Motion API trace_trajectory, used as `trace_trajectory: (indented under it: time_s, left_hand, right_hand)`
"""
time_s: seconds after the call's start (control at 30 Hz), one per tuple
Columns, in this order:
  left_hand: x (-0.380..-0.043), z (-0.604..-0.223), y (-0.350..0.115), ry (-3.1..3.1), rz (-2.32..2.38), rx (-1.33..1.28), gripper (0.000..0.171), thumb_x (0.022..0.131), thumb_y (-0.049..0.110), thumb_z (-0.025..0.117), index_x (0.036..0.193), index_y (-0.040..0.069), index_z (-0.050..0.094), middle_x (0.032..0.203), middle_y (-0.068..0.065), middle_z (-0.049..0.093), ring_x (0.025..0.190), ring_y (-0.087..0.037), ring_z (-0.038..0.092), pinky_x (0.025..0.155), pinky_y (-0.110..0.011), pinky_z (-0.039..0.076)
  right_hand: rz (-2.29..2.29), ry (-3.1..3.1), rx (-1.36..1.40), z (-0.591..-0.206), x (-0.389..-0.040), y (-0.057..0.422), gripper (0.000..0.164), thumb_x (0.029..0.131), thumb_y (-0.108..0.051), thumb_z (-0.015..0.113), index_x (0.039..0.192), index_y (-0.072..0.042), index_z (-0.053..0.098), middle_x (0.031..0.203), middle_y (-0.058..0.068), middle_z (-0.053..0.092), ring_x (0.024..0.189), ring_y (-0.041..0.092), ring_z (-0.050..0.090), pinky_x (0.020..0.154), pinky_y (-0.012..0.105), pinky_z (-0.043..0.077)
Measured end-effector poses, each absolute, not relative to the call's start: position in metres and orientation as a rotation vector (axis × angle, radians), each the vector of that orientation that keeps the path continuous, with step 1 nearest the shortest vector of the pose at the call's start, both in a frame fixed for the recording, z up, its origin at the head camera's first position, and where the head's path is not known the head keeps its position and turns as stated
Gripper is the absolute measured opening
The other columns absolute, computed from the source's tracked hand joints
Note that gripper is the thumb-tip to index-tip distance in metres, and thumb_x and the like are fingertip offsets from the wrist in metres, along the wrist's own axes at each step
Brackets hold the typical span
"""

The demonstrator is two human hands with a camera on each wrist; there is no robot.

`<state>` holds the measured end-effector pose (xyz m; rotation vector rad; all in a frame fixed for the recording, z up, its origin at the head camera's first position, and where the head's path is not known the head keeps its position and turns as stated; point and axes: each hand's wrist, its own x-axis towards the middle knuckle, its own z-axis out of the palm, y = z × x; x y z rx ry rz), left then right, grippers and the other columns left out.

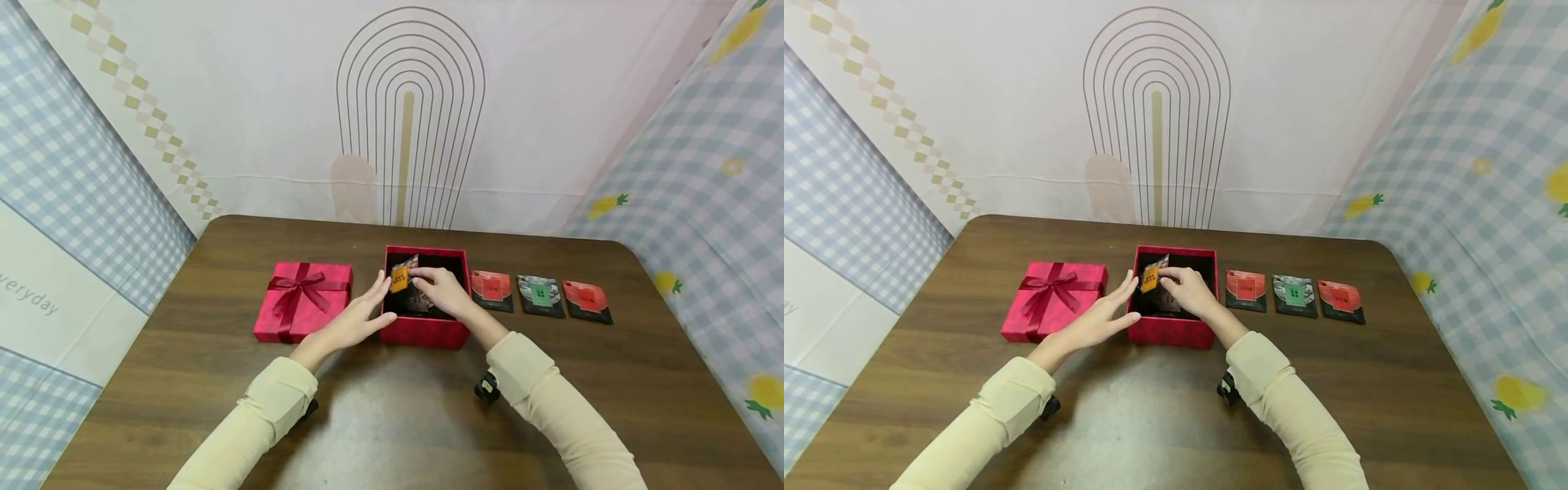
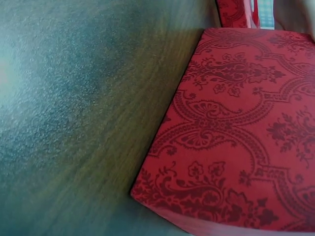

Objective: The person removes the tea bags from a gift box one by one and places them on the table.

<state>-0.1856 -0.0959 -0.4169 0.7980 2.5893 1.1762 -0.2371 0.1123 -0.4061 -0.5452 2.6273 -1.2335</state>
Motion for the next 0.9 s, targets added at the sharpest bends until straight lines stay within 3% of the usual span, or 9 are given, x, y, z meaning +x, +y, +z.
trace_trajectory:
  time_s: [0.23, 0.5, 0.7, 0.9]
  left_hand:
    - [-0.186, -0.417, -0.096, 2.583, 1.168, 0.787, 0.069, 0.094, 0.028, 0.05, 0.146, 0.003, 0.012, 0.152, -0.015, 0.0, 0.135, -0.03, 0.019, 0.108, -0.044, 0.021]
    - [-0.187, -0.416, -0.096, 2.609, 1.152, 0.791, 0.07, 0.094, 0.028, 0.051, 0.146, 0.002, 0.013, 0.152, -0.014, -0.001, 0.135, -0.031, 0.02, 0.108, -0.045, 0.021]
    - [-0.185, -0.414, -0.095, 2.622, 1.146, 0.802, 0.07, 0.093, 0.027, 0.052, 0.146, 0.002, 0.013, 0.152, -0.018, 0.002, 0.135, -0.032, 0.021, 0.107, -0.045, 0.022]
    - [-0.184, -0.414, -0.094, 2.62, 1.158, 0.799, 0.07, 0.093, 0.027, 0.053, 0.145, 0.001, 0.015, 0.152, -0.016, 0.002, 0.135, -0.03, 0.02, 0.108, -0.044, 0.022]
  right_hand:
    - [-1.334, 2.687, -0.504, -0.397, -0.23, 0.12, 0.032, 0.093, -0.015, 0.052, 0.122, -0.003, 0.059, 0.124, 0.015, 0.056, 0.111, 0.026, 0.055, 0.088, 0.043, 0.046]
    - [-1.504, 2.605, -0.398, -0.387, -0.223, 0.137, 0.033, 0.092, -0.011, 0.054, 0.124, -0.003, 0.057, 0.123, 0.017, 0.056, 0.082, 0.029, 0.064, 0.078, 0.046, 0.05]
    - [-1.577, 2.55, -0.367, -0.388, -0.219, 0.148, 0.034, 0.093, -0.009, 0.051, 0.126, -0.002, 0.055, 0.126, 0.018, 0.054, 0.077, 0.021, 0.061, 0.079, 0.049, 0.048]
    - [-1.63, 2.496, -0.321, -0.39, -0.216, 0.155, 0.035, 0.093, -0.01, 0.05, 0.127, -0.004, 0.054, 0.13, 0.015, 0.051, 0.089, 0.022, 0.058, 0.079, 0.038, 0.051]
